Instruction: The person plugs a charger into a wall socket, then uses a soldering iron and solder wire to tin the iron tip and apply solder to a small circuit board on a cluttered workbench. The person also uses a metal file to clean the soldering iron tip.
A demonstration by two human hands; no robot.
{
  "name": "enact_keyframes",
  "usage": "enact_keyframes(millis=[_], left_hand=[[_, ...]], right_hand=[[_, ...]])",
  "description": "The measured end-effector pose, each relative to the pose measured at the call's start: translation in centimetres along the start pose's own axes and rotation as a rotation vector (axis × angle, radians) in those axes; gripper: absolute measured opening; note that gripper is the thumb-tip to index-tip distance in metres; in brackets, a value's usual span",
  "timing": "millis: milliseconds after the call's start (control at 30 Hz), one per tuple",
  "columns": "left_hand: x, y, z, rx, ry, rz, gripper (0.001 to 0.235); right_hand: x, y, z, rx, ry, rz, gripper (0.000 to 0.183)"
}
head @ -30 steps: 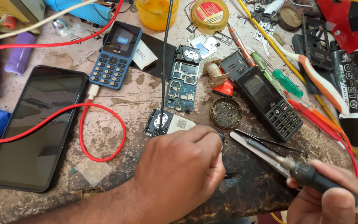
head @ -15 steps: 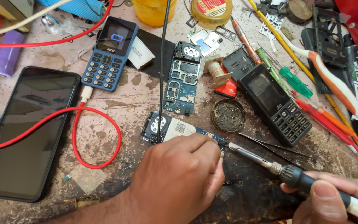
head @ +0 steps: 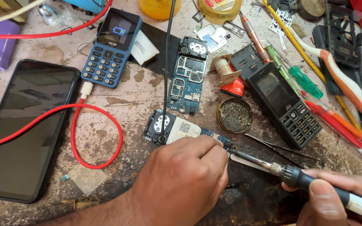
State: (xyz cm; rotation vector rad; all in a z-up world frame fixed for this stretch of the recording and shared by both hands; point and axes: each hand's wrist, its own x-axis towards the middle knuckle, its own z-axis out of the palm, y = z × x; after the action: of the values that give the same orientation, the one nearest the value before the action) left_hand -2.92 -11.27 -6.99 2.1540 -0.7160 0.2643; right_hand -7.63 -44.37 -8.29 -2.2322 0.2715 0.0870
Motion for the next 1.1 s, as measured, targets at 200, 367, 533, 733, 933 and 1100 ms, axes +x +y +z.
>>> enact_keyframes(millis=[200, 367, 533, 733, 933, 1100], left_hand=[[-0.1, -0.1, 0.1, -0.003, 0.008, 0.005, 0.016], [-0.2, -0.2, 0.1, -0.016, 0.023, 0.017, 0.016], [-0.2, -0.2, 0.2, -0.018, 0.031, 0.02, 0.016], [-0.3, -0.2, 0.1, -0.017, 0.011, 0.004, 0.015], [-0.2, -0.2, 0.1, -0.01, 0.017, 0.012, 0.015], [-0.3, -0.1, 0.1, -0.002, 0.022, 0.007, 0.014]], right_hand=[[-0.3, -0.8, 0.8, 0.044, 0.067, -0.099, 0.03], [0.1, -3.4, 1.4, -0.019, 0.087, -0.103, 0.024], [-1.9, -3.2, 3.8, 0.029, 0.327, -0.237, 0.02], [-2.0, -3.5, 4.6, 0.123, 0.388, -0.221, 0.021], [-2.0, -3.9, 4.3, 0.061, 0.337, -0.228, 0.016], [-2.1, -3.7, 4.3, 0.058, 0.341, -0.273, 0.016]])
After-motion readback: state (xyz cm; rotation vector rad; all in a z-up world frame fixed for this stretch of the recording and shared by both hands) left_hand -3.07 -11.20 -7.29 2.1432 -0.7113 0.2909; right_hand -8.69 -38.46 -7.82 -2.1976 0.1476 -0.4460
